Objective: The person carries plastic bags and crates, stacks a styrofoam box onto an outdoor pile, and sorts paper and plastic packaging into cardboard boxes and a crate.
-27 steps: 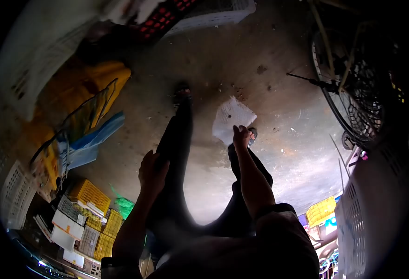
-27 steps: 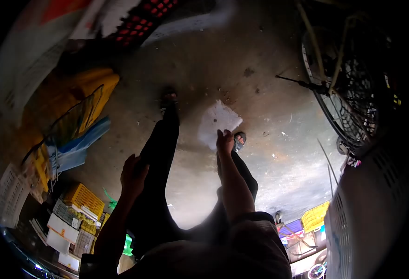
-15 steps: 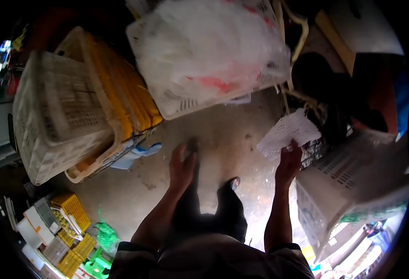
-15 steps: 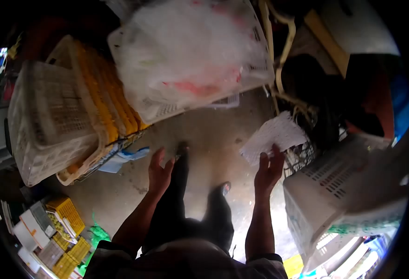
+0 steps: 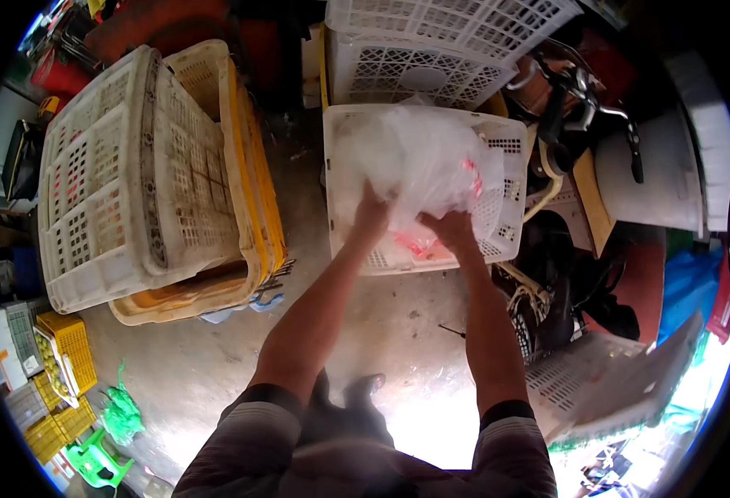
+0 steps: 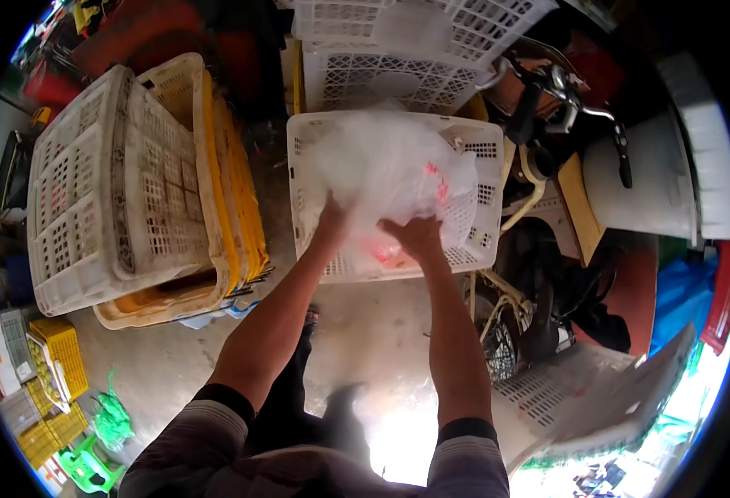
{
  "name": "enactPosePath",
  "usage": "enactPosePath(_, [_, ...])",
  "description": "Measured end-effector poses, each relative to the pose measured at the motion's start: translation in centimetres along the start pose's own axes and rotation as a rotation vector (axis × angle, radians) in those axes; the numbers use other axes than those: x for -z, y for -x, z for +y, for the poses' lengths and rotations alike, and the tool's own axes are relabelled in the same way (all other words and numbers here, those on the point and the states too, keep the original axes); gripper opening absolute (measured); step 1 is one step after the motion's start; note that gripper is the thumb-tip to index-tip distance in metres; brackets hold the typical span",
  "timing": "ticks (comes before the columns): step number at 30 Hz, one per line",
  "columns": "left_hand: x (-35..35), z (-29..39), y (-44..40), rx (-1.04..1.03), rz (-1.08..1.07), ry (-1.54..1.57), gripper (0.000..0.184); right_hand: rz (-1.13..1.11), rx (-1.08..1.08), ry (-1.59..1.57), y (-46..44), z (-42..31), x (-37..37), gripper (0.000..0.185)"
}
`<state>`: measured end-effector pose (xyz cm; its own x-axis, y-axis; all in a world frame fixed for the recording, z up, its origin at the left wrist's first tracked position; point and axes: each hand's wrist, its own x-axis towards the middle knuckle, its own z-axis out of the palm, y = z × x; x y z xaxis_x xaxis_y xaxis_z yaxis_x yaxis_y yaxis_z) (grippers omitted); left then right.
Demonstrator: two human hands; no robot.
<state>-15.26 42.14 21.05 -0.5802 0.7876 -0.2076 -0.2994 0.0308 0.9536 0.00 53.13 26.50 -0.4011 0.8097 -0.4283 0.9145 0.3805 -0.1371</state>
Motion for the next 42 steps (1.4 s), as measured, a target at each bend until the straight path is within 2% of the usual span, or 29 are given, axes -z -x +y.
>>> enactPosePath(1, [0.0, -5.1, -2.3, -0.078, -0.148, 0.19, 0.07, 0.057, 0.202, -0.237, -0.1, 0.3, -1.0, 0.091])
enactPosePath(2, [-0.7, -4.4, -2.3, -0.044, -0.192, 0.129, 0.062, 0.109, 0.4, -0.472, 0.1, 0.5, -1.9, 0.087])
enactPosePath(5, [-2.3, 5.2, 0.2, 0.086, -0.339, -0.044, 0.044, -0.145, 0.403, -0.747, 2.9, -1.2, 1.9, 0.072])
enactPosePath(7, [-2.2, 9.9, 1.0, 0.223, -0.47, -0.107, 0.039, 0.128, 0.443, -0.749, 0.6, -0.8, -1.1, 0.069])
enactPosePath(8, [-2.3, 8.6, 0.7, 0.148, -0.475, -0.319, 0.038, 0.264, 0.455, -0.754, 0.0, -0.6, -2.9, 0.067])
enactPosePath(9, [-2.3, 6.1, -0.3, 0.062, -0.477, -0.532, 0.037, 0.49, 0.421, -0.492, -0.8, -1.5, -3.9, 0.061])
enactPosePath(10, [-2.3, 4.0, -1.2, -0.031, -0.476, -0.745, 0.037, 0.584, 0.387, -0.505, -1.9, -1.5, -5.2, 0.06])
enactPosePath(12, [-1.6, 1.6, -1.0, -0.133, -0.496, -0.785, 0.037, 0.77, 0.306, -0.533, -2.7, -1.2, -7.5, 0.056])
enactPosePath(13, [-1.2, 1.9, -0.9, -0.195, -0.513, -0.801, 0.038, 0.58, 0.076, -0.653, -1.7, -2.7, -5.4, 0.054])
enactPosePath(15, [0.3, 3.6, 2.0, 0.039, -0.393, -0.438, 0.038, 0.734, 0.003, -0.584, -2.9, -1.6, -6.3, 0.048])
enactPosePath(16, [1.0, 4.5, 4.0, -0.015, -0.316, -0.364, 0.04, 0.809, -0.03, -0.548, -3.3, -1.1, -6.4, 0.046])
enactPosePath(17, [2.0, 5.7, 5.7, -0.069, -0.237, -0.289, 0.041, 0.68, -0.173, -0.592, -2.1, -1.7, -4.1, 0.035])
enactPosePath(18, [3.2, 9.0, 7.1, 0.076, -0.159, -0.4, 0.045, 0.616, -0.197, -0.678, -0.5, -1.8, -1.9, 0.033])
enactPosePath(19, [4.9, 7.3, 7.9, -0.018, 0.043, -0.359, 0.04, 0.551, -0.214, -0.764, 0.9, -1.9, 0.2, 0.031])
enactPosePath(20, [6.4, 8.6, 8.3, 0.025, 0.192, -0.378, 0.044, 0.495, -0.221, -0.844, 1.4, -1.5, 1.6, 0.029])
enactPosePath(21, [8.8, 6.3, 8.1, -0.125, 0.275, -0.317, 0.052, 0.547, -0.087, -0.881, 1.8, 0.0, 1.4, 0.027])
enactPosePath(24, [11.4, -0.1, 6.7, -0.103, 0.372, -0.453, 0.068, 0.58, 0.047, -1.082, 5.5, 2.3, 4.0, 0.033])
enactPosePath(25, [10.9, -0.8, 6.1, -0.001, 0.273, -0.331, 0.072, 0.66, 0.058, -1.093, 6.7, 2.4, 4.8, 0.036])
enactPosePath(27, [10.1, 0.1, 5.8, 0.081, 0.098, -0.192, 0.068, 0.819, 0.07, -1.11, 9.8, 3.1, 5.6, 0.043])
enactPosePath(28, [9.4, 1.1, 5.8, 0.127, 0.008, -0.126, 0.066, 0.78, 0.228, -0.968, 11.8, 4.3, 6.1, 0.045])
enactPosePath(31, [9.1, 0.5, 5.4, 0.197, 0.035, -0.138, 0.049, 0.869, 0.146, -0.347, 19.4, 6.4, 6.3, 0.011])
enactPosePath(34, [11.4, -0.1, 5.5, -0.211, -0.272, -1.495, 0.02, 0.742, 0.03, -0.213, 28.1, 11.0, 0.0, 0.01])
enactPosePath(36, [12.0, 0.5, 6.4, -0.294, -0.16, -1.436, 0.017, 0.788, 0.034, -0.257, 33.9, 10.2, -1.5, 0.014])
enactPosePath(37, [12.7, 0.9, 7.6, -0.331, -0.115, -1.408, 0.02, 0.827, 0.012, -0.362, 36.8, 9.0, -2.1, 0.026])
enactPosePath(38, [13.8, 1.8, 8.6, -0.376, -0.187, -1.477, 0.021, 0.78, -0.181, -0.877, 38.7, 8.6, -3.7, 0.041])
enactPosePath(39, [14.6, 1.8, 9.4, -0.245, -0.193, -1.644, 0.026, 0.703, -0.194, -0.864, 40.1, 7.5, -2.8, 0.039])
enactPosePath(40, [14.7, 4.5, 11.8, -0.449, -0.191, -1.616, 0.019, 0.631, -0.22, -0.856, 42.1, 6.9, -2.0, 0.036])
enactPosePath(41, [18.4, -0.9, 11.6, -0.501, -0.076, -1.564, 0.013, 0.456, -0.273, -0.919, 44.9, 8.5, -5.0, 0.042])
enactPosePath(42, [19.6, -1.0, 12.7, -0.455, -0.049, -1.49, 0.01, 0.653, -0.227, -0.849, 45.8, 8.6, -7.7, 0.035])
